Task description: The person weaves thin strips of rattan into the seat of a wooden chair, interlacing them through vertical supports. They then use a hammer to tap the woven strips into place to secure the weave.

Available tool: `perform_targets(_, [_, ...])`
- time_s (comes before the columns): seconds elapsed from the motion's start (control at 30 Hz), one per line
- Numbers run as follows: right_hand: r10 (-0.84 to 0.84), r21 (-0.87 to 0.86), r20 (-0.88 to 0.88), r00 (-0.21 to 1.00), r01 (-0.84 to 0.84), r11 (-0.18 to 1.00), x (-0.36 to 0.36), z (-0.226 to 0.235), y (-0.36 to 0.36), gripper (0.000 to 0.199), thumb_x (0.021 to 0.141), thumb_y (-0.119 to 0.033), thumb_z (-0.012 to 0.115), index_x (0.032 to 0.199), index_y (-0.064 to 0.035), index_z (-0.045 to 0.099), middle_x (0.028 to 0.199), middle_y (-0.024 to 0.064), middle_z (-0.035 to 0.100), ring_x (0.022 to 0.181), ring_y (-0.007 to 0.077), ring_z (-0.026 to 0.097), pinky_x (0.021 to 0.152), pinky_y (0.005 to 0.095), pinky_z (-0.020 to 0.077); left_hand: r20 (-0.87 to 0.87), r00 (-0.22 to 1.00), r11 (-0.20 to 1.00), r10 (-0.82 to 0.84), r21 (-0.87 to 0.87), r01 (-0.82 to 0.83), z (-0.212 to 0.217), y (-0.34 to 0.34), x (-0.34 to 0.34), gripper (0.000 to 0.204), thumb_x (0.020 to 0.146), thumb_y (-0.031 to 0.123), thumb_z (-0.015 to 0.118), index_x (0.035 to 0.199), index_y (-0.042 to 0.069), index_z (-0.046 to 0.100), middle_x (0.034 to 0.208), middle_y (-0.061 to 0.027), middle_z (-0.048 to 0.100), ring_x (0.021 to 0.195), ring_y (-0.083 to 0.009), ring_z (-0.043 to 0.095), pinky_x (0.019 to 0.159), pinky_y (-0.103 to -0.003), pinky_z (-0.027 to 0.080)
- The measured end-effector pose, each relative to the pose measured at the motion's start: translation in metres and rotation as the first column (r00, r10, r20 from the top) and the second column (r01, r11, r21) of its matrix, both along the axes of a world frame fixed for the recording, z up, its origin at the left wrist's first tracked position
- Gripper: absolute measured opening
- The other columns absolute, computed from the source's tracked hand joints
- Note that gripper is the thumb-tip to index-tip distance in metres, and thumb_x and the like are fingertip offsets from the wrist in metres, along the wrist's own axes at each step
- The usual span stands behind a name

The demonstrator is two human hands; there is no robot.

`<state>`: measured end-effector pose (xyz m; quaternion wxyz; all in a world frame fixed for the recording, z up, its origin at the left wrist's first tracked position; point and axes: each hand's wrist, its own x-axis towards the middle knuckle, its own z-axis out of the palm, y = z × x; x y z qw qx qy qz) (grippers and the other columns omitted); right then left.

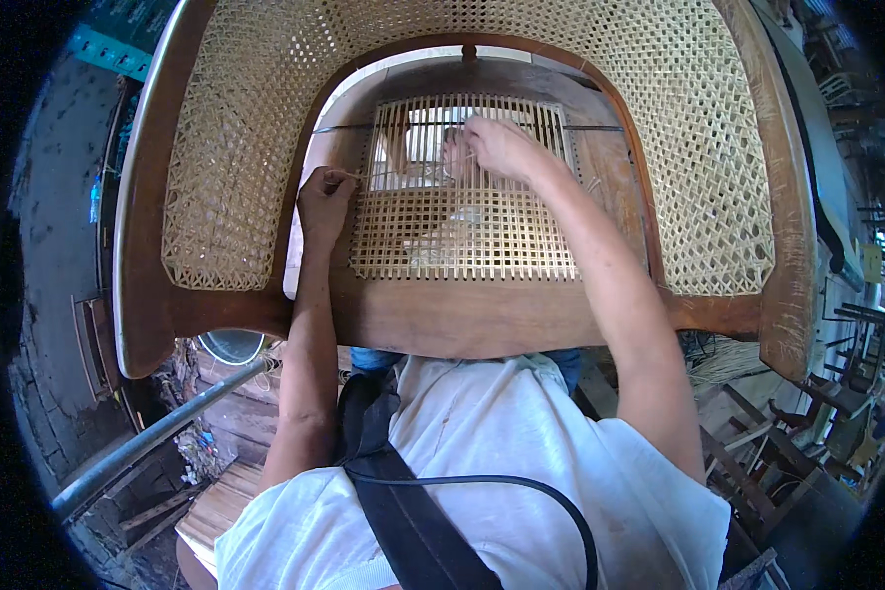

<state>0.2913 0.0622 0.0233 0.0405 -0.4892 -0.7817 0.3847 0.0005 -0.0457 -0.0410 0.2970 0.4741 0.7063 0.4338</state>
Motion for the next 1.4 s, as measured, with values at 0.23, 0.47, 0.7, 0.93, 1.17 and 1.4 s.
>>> perform_targets(0.23, [0.026, 0.07, 0.618, 0.786, -0.089, 0.994, 0.041, 0.044, -0.004, 0.028, 0.09, 0.0, 0.046, 0.117, 0.0066, 0.05, 0.113, 0.0299, 0.064, 0.109, 0.0444, 0.062, 0.092, 0.0489, 0.0505, -0.171, 0.979, 0.994, -0.107, 0.0, 0.108, 0.013, -0.007, 0.007, 0.016, 0.084, 0.004, 0.065, 0.1, 0.004, 0.07, 0.085, -0.0108, 0.072, 0.077, -0.0196, 0.07, 0.074, -0.032, 0.055])
perform_targets(0.47, [-0.036, 0.048, 0.836, 0.548, -0.008, 0.999, 0.062, 0.044, 0.013, 0.032, 0.092, -0.006, 0.048, 0.122, 0.0008, 0.06, 0.124, 0.023, 0.064, 0.116, 0.0354, 0.063, 0.094, 0.0453, 0.0519, -0.193, 0.969, 0.988, -0.151, -0.012, 0.152, 0.017, -0.014, 0.011, 0.032, 0.083, 0.006, 0.064, 0.115, 0.006, 0.066, 0.099, -0.0152, 0.071, 0.092, -0.028, 0.069, 0.084, -0.037, 0.054])
perform_targets(0.7, [-0.285, 0.306, 0.423, 0.86, 0.16, 0.938, 0.088, 0.081, 0.022, 0.028, 0.096, -0.015, 0.054, 0.121, -0.0049, 0.062, 0.109, 0.0193, 0.068, 0.102, 0.0331, 0.065, 0.091, 0.0391, 0.0503, -0.315, 0.878, 0.913, -0.361, 0.074, 0.402, 0.042, -0.001, 0.042, 0.038, 0.084, 0.013, 0.066, 0.12, 0.002, 0.062, 0.113, -0.0192, 0.066, 0.108, -0.0367, 0.061, 0.095, -0.045, 0.048])
perform_targets(0.93, [-0.474, 0.306, -0.117, 0.873, 0.485, 0.819, 0.088, 0.124, -0.095, 0.025, 0.095, -0.014, 0.057, 0.113, 0.0, 0.066, 0.111, 0.0182, 0.068, 0.105, 0.0307, 0.066, 0.092, 0.0406, 0.0506, -0.374, 0.656, 0.682, -0.655, 0.08, 0.727, 0.015, 0.071, 0.178, 0.035, 0.095, 0.027, 0.059, 0.121, 0.003, 0.063, 0.121, -0.0172, 0.064, 0.112, -0.0366, 0.059, 0.097, -0.047, 0.048])
perform_targets(1.17, [-0.641, -0.784, 0.192, 0.743, 0.509, 0.355, 0.254, 0.113, -0.279, 0.023, 0.095, -0.018, 0.064, 0.103, 0.0021, 0.069, 0.087, 0.0037, 0.071, 0.078, 0.0163, 0.067, 0.079, 0.032, 0.0545, -0.415, 0.59, 0.649, -0.693, -0.003, 0.761, -0.003, 0.092, 0.239, 0.023, 0.092, 0.025, 0.061, 0.104, 0.009, 0.071, 0.106, -0.0107, 0.067, 0.101, -0.0351, 0.059, 0.091, -0.045, 0.048])
perform_targets(1.4, [-0.759, 0.269, -0.001, 0.651, 0.732, 0.626, 0.279, -0.001, -0.174, 0.025, 0.09, -0.016, 0.068, 0.109, 0.0003, 0.066, 0.095, 0.0057, 0.068, 0.092, 0.0218, 0.064, 0.086, 0.0363, 0.0509, -0.151, 0.527, 0.548, -0.836, -0.257, 0.796, 0.044, 0.106, 0.268, 0.022, 0.09, 0.023, 0.062, 0.097, 0.005, 0.073, 0.095, -0.0174, 0.07, 0.091, -0.0321, 0.066, 0.083, -0.043, 0.051])
